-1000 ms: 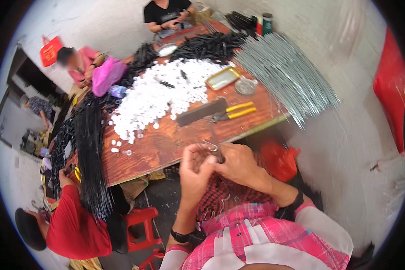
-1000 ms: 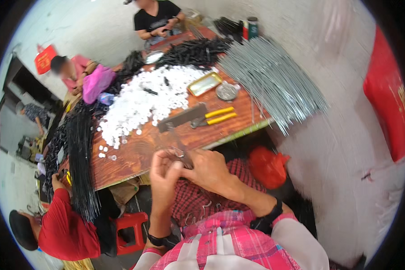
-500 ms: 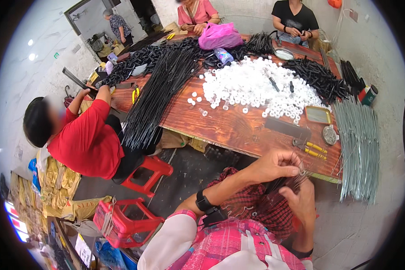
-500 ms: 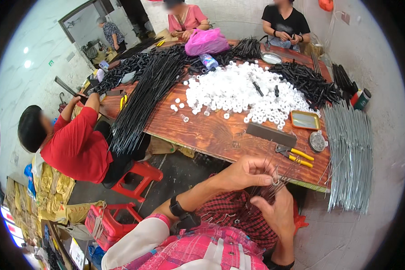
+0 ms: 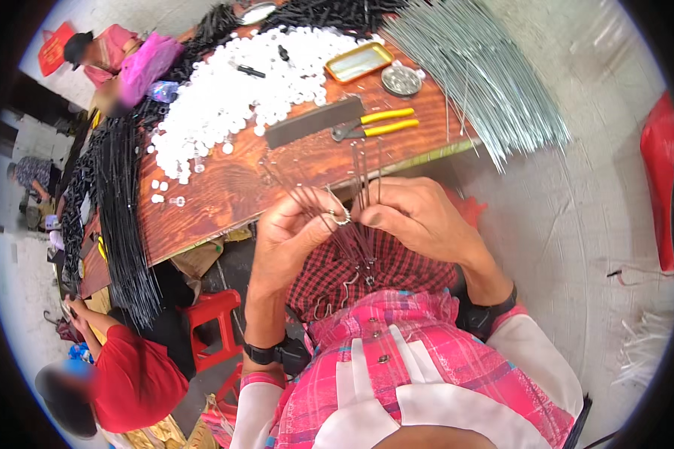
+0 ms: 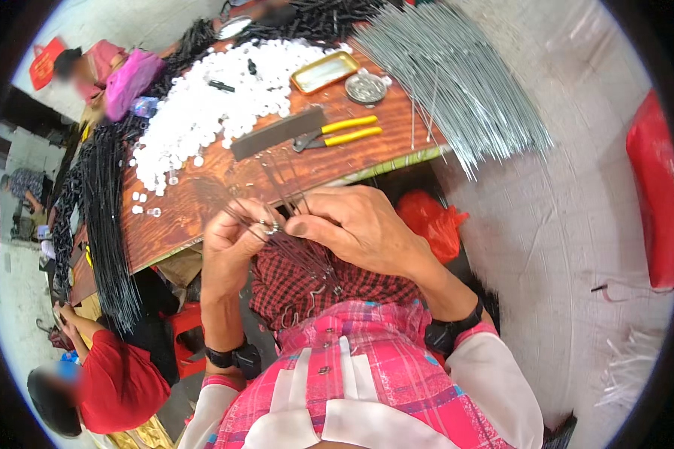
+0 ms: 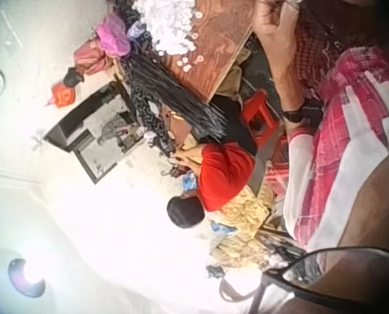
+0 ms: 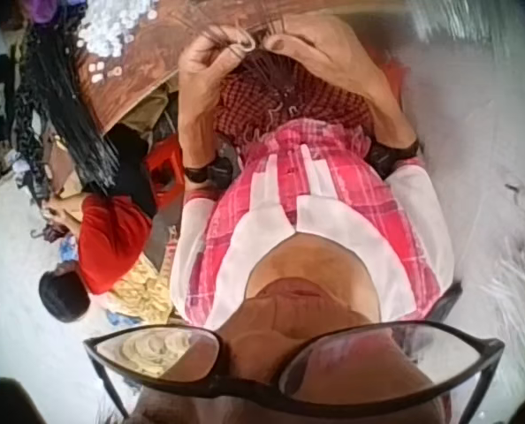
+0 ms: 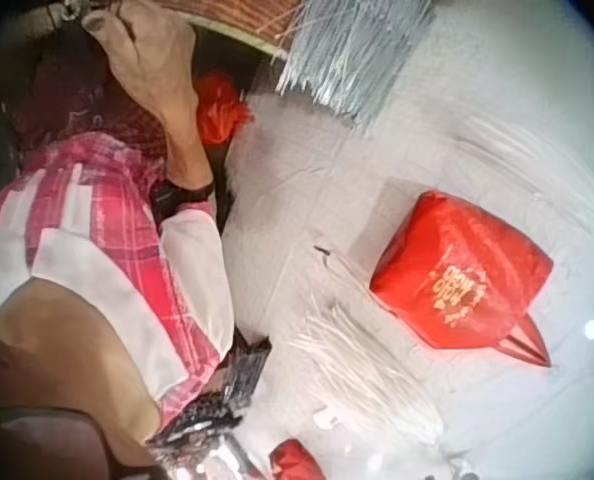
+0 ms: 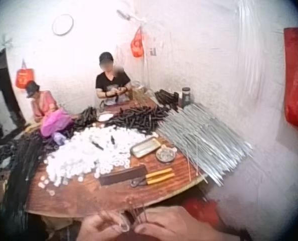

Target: Assembling metal ribs and plastic components for umbrellas at a factory workbench.

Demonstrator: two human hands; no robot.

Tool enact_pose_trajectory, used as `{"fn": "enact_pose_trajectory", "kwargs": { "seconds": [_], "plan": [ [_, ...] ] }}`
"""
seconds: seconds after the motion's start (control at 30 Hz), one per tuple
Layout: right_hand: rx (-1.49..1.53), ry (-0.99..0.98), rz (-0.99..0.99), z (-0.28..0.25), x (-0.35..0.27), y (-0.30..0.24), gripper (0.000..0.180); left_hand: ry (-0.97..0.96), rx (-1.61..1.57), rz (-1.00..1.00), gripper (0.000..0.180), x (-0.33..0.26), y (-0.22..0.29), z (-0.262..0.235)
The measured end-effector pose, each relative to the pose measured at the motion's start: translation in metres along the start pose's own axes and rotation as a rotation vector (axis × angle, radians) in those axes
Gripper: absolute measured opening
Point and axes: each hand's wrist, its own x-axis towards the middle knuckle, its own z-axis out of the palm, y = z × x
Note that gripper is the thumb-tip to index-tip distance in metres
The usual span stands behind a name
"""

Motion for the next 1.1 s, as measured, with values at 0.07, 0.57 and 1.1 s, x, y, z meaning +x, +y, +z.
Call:
{"fn": "enact_pose_trajectory", "kwargs": {
  "seconds": [0.07,0.57,1.1],
  "plan": [
    [0.012,0.006,0.007,-0.004,0.002,-0.009,0.029,-0.044,-0.028,0.014,0.015,0.003,0.002,0.002],
    [0.86,0.05,0.132,0.024,-0.002,-0.005,0.023,-0.011,0.036,0.067,0.019,-0.004,0.001,0.006],
    [0.972,-0.133,-0.017,0.029,0.003,0.01,0.024,-0.045,0.05,0.024,0.029,-0.016,0.005,0.007]
  ]
}}
